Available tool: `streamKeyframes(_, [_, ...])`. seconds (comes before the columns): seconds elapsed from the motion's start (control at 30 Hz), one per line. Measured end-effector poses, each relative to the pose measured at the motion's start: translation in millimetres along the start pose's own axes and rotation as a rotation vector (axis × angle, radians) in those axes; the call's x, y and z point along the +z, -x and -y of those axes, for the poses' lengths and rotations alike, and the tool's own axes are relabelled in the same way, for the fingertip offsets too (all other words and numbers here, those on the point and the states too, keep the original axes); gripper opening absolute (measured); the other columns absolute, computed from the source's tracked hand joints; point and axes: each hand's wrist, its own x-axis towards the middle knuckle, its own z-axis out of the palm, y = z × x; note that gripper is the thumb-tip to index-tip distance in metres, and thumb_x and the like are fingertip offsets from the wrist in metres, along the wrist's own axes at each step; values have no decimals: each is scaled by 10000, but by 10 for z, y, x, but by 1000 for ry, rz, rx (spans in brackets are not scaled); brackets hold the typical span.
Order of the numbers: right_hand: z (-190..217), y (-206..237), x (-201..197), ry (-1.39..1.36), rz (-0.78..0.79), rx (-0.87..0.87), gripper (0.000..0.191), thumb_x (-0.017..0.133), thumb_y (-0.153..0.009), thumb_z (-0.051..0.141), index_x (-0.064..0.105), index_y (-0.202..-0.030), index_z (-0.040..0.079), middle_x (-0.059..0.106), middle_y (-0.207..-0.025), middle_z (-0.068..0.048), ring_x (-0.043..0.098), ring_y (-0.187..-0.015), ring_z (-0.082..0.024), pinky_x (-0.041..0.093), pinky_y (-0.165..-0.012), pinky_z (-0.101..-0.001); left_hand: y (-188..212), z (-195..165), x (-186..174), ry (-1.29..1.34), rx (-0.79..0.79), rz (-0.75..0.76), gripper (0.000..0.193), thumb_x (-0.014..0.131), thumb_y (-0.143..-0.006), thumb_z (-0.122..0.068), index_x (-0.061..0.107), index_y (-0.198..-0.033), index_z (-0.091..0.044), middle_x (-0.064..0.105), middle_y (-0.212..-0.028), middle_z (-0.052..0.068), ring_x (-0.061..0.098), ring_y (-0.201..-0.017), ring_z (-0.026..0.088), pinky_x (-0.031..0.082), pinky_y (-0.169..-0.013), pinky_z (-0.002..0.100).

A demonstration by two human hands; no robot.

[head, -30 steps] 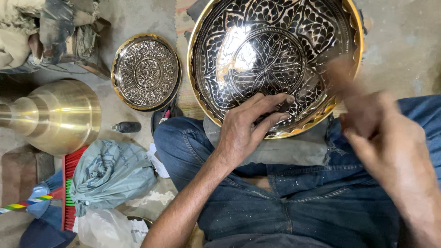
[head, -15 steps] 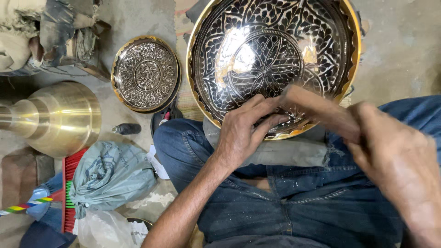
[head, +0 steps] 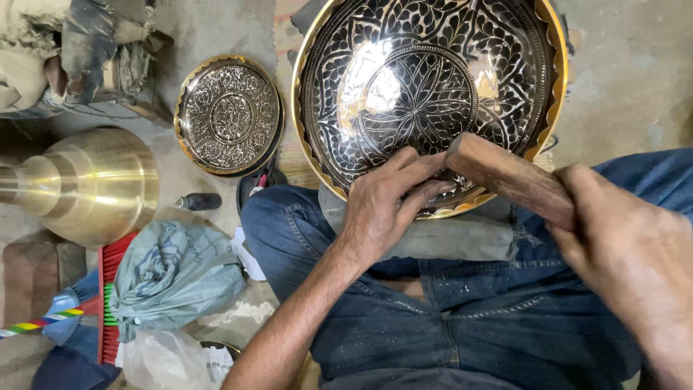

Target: The person uses a chisel and wooden mallet to engrave intricate floral patterns into a large brass bowl. They repeatedly tap the chisel to create fine lines and details on the bowl's surface.

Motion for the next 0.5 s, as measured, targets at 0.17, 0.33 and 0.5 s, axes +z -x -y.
streamKeyframes(0.17, [-105, 50, 97, -268, -83, 128, 461, 800, -831, 129, 552, -1192, -15, 705, -872, -231, 722, -848, -385, 575, -712, -449, 14, -25, -10, -33, -79, 40, 403, 689, -992, -297, 653, -1387, -226, 614, -926, -23, 639, -697, 107, 592, -608, 313])
streamKeyframes(0.33, [-2, 20, -38, -378, -70, 187, 420, 764, -854, 103, 580, -1226, 39, 715, -900, -205, 731, -796, -351, 569, -708, -446, -23, -28, -19, -42, -51, 40, 409, 682, -994, -289, 641, -1396, -227, 600, -945, -15, 647, -721, 106, 605, -625, 302])
streamKeyframes(0.5, [64, -30, -110, -29, 13, 11, 443, 804, -796, 137, 625, -1199, 104, 737, -881, -128, 751, -809, -299, 591, -720, -421, -11, -30, -35, -70, -8, 25, 396, 684, -1008, -275, 632, -1395, -205, 587, -956, -6, 657, -771, 128, 571, -663, 355])
